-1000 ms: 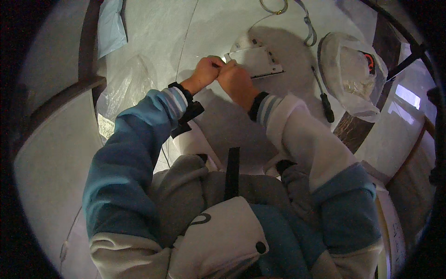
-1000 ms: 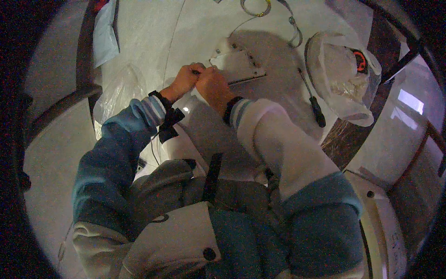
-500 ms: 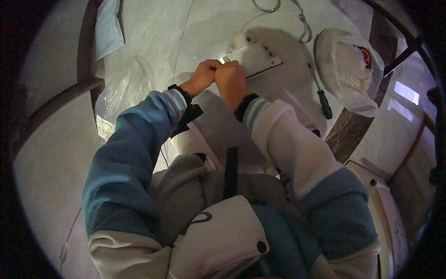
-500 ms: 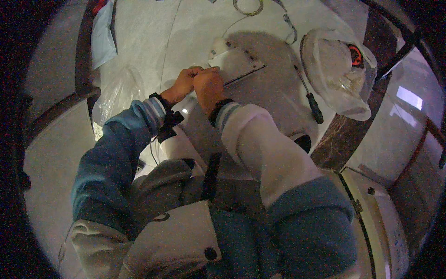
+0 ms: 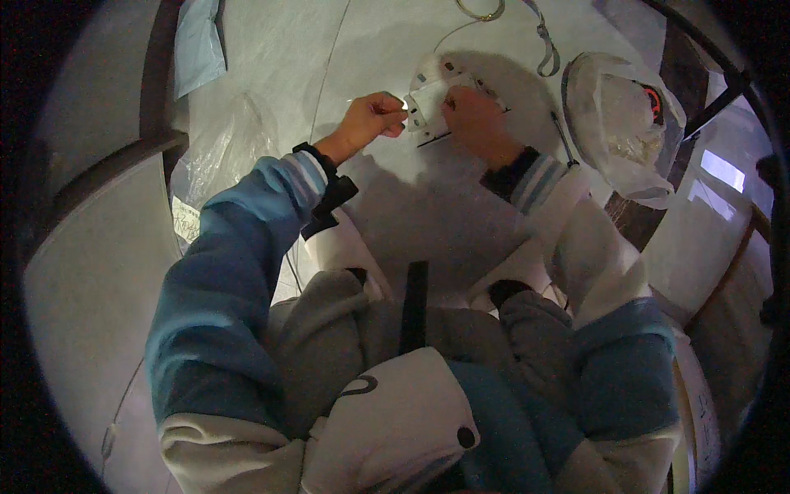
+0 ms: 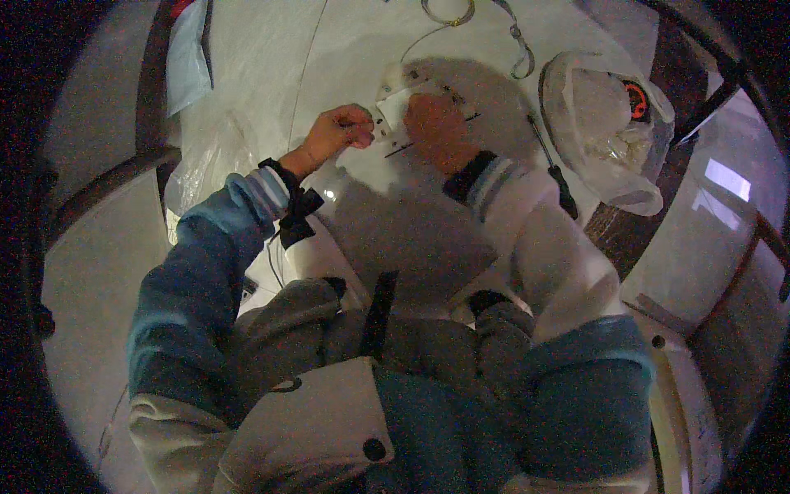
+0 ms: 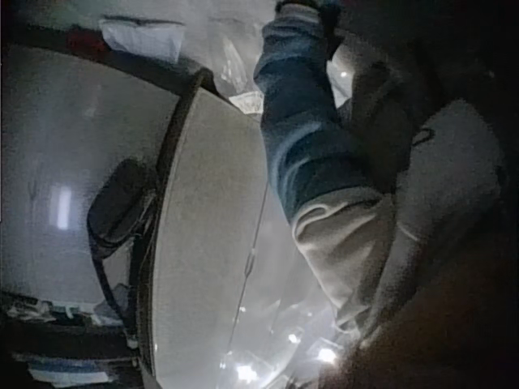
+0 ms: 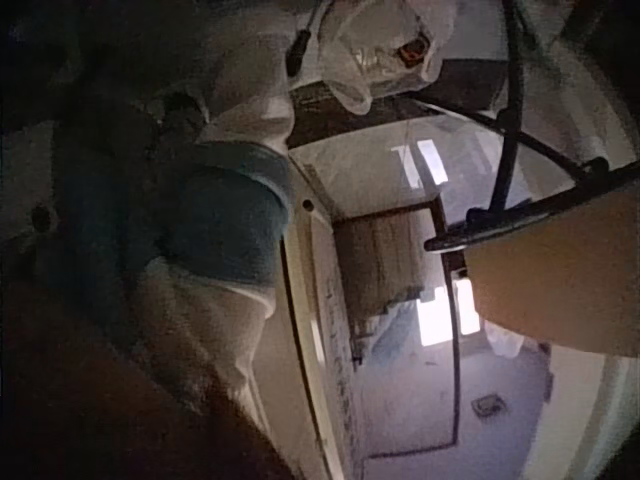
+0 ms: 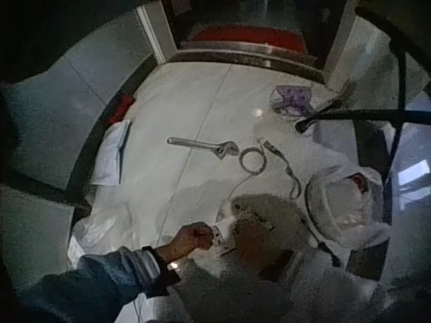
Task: The person assembles a small electrical device on the floor. They use a screwdriver to secure a white plastic base, connect wires to a terminal block, attach a purple plastic cover, and place the assembled unit into a plastic bag.
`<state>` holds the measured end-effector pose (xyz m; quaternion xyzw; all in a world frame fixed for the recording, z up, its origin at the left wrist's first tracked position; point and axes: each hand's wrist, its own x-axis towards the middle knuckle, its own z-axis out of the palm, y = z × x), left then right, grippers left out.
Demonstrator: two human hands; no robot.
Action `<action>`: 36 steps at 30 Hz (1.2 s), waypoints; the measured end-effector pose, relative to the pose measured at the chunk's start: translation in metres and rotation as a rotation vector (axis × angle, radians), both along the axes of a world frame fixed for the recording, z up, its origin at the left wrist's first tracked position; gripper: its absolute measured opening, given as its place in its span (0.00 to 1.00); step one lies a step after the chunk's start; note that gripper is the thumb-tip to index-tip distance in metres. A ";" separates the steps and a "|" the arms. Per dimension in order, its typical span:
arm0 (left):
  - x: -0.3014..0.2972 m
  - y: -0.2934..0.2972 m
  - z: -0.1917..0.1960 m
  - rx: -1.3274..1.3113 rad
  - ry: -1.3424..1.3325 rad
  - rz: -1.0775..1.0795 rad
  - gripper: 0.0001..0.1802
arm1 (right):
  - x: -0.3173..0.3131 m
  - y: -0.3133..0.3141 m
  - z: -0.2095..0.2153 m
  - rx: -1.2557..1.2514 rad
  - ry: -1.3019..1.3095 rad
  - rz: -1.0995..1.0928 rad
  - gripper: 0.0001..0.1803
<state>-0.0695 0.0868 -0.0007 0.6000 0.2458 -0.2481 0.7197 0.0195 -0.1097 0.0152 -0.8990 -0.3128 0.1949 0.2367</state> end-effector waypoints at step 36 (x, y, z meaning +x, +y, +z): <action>0.011 -0.015 -0.005 0.340 -0.262 -0.125 0.09 | -0.003 0.022 -0.024 0.384 0.162 -0.051 0.06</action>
